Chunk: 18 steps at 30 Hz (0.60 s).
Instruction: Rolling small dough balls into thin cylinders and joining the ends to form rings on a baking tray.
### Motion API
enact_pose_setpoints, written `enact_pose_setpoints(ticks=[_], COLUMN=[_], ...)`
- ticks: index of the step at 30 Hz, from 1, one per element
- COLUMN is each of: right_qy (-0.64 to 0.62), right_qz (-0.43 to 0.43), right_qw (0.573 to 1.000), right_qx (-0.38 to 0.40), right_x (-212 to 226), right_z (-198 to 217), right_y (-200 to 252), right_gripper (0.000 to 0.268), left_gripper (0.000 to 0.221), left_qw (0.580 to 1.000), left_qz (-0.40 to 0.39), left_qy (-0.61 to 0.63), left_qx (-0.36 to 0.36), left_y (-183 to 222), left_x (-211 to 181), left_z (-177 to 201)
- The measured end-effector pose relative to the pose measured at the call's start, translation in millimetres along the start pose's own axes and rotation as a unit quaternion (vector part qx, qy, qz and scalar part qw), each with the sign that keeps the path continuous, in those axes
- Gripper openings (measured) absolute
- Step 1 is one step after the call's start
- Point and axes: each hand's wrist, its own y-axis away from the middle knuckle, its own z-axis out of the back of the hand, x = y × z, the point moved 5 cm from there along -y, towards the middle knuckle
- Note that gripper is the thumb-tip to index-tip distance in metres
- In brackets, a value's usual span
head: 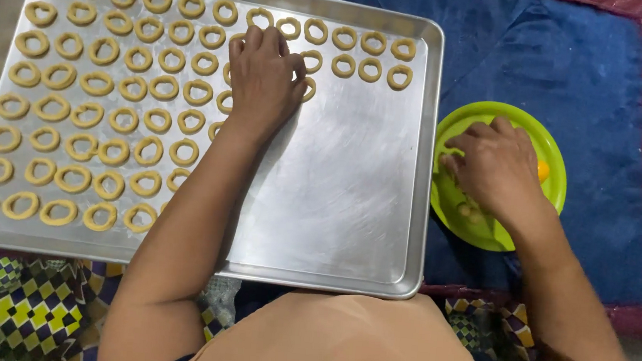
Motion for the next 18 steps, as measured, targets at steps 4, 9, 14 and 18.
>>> enact_pose_setpoints(ticks=[4, 9, 14, 18], right_qy=[-0.011, 0.063, 0.064, 0.029], right_qz=[0.023, 0.004, 0.020, 0.038], right_qw=[0.996, 0.997, 0.996, 0.996], right_qx=[0.082, -0.048, -0.063, -0.069], right_x=[0, -2, -5, -1], right_z=[-1, 12, 6, 13], right_y=[17, 26, 33, 33], right_gripper=[0.023, 0.025, 0.021, 0.035], left_gripper=[0.006, 0.012, 0.017, 0.025], left_qw=[0.999, 0.997, 0.986, 0.959], left_qz=[-0.025, 0.076, 0.151, 0.203], left_qy=[-0.019, 0.000, 0.070, 0.165], left_qx=[-0.011, 0.033, -0.017, -0.111], left_y=[3, 7, 5, -1], left_x=[0, 8, 20, 28], left_z=[2, -9, -8, 15])
